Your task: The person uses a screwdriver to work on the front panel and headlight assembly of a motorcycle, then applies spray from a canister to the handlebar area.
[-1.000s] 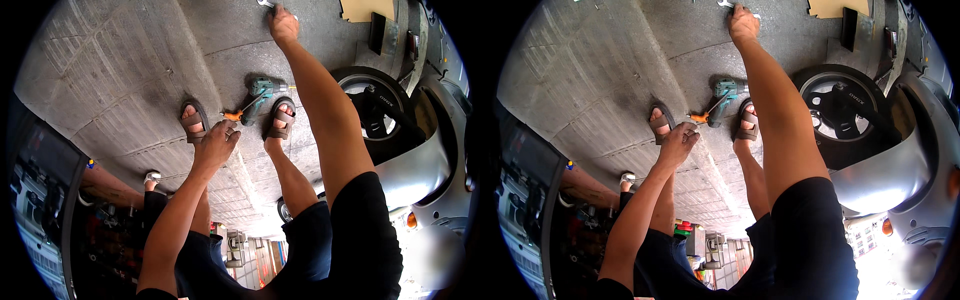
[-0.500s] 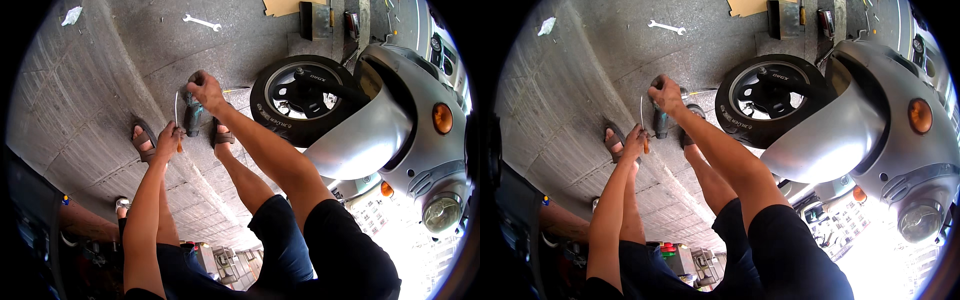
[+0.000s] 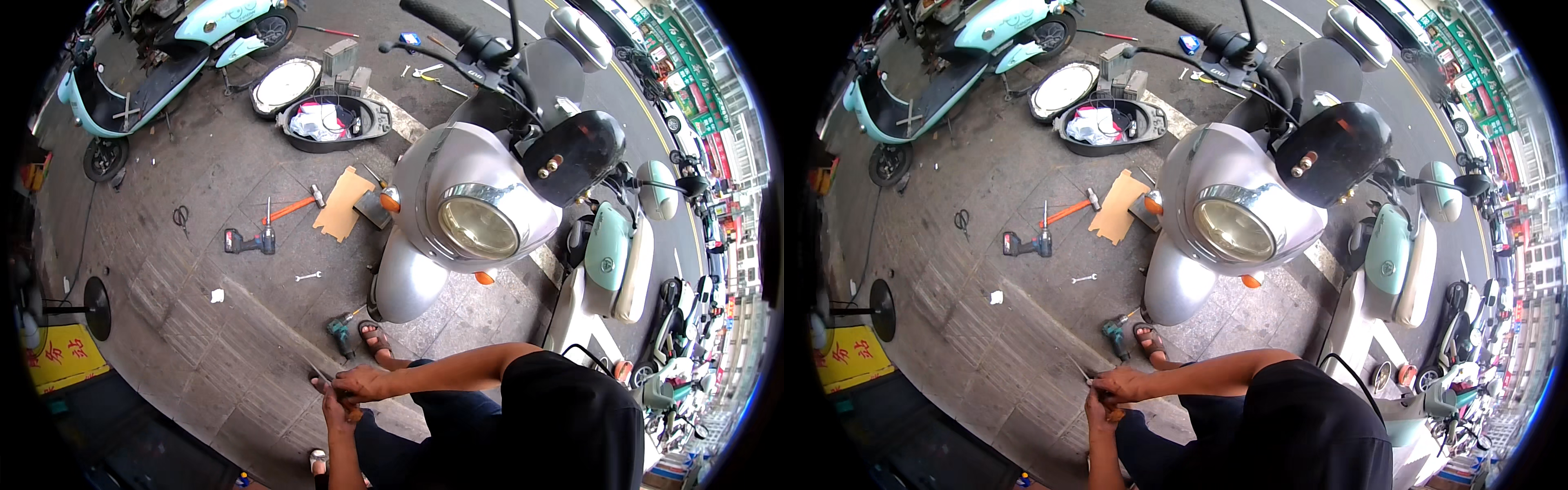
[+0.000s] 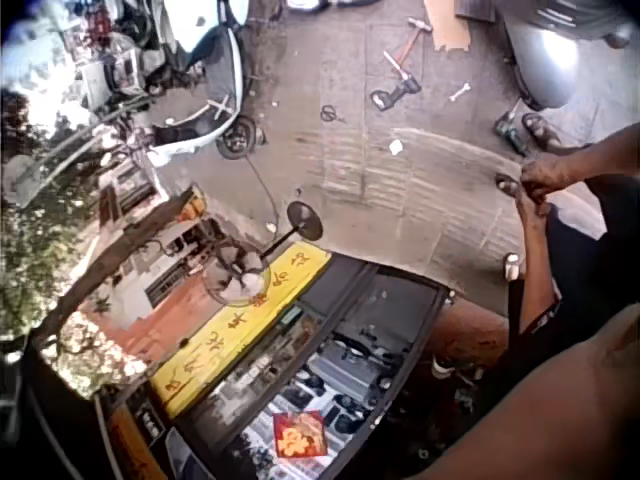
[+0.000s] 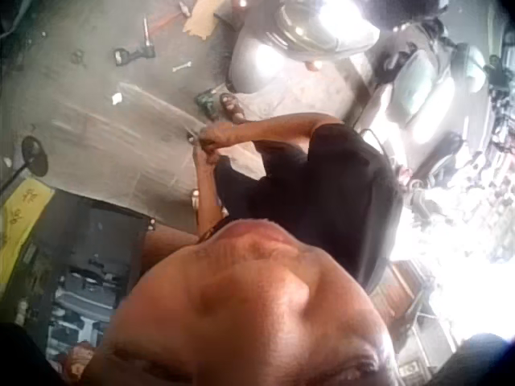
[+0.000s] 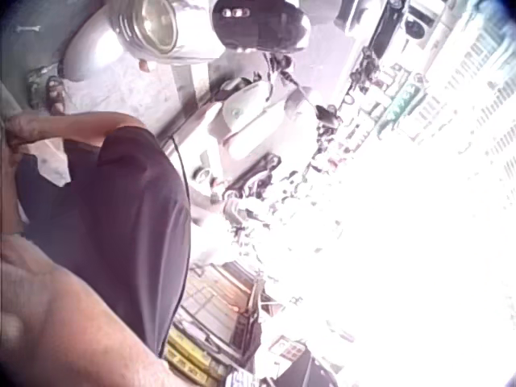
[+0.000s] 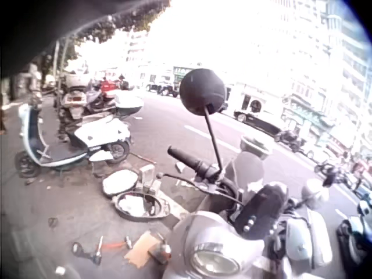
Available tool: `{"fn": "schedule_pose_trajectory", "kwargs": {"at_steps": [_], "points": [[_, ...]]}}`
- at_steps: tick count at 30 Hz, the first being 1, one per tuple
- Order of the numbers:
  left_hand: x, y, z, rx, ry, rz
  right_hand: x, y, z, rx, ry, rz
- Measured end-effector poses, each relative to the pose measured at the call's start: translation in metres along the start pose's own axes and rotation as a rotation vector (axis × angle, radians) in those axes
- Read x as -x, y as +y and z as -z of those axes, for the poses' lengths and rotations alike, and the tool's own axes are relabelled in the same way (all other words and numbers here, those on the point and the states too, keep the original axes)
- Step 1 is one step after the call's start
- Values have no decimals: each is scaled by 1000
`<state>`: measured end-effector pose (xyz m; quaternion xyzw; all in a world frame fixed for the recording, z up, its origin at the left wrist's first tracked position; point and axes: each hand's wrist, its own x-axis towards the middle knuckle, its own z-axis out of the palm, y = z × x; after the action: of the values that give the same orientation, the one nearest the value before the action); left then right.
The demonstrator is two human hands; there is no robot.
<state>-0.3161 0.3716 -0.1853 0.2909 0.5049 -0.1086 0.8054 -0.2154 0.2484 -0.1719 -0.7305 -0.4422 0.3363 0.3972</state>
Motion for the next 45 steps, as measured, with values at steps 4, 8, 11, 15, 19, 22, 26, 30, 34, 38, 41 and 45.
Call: {"fn": "schedule_pose_trajectory", "kwargs": {"at_steps": [4,8,11,15,19,22,26,30,34,38,41,45], "points": [[55,0,-86,-116,-150,-32,64,-36,70,155,103,-63],[94,-4,-131,-274,-340,-109,115,-61,107,145,309,0],[123,-11,-150,-331,-404,-85,170,-76,125,124,553,25],[175,-35,-181,-361,-428,-251,275,-51,167,136,911,-180],[200,-83,-147,-185,-341,-317,422,19,240,-468,1418,-656],[217,-102,-127,-69,-225,-322,521,64,341,-934,2029,-320],[219,-109,-152,-3,-94,-463,559,79,462,-862,1990,-161],[212,-115,-276,-110,-187,-539,531,99,519,-744,1554,-174],[200,-115,-392,-143,-320,-627,501,64,511,-452,1218,-404],[155,-109,-469,-187,-374,-693,499,95,453,254,1313,-178],[136,-93,-492,-127,-367,-713,493,49,418,246,1266,-131],[115,-69,-496,-168,-365,-731,487,-46,419,-30,1230,-200]]}}
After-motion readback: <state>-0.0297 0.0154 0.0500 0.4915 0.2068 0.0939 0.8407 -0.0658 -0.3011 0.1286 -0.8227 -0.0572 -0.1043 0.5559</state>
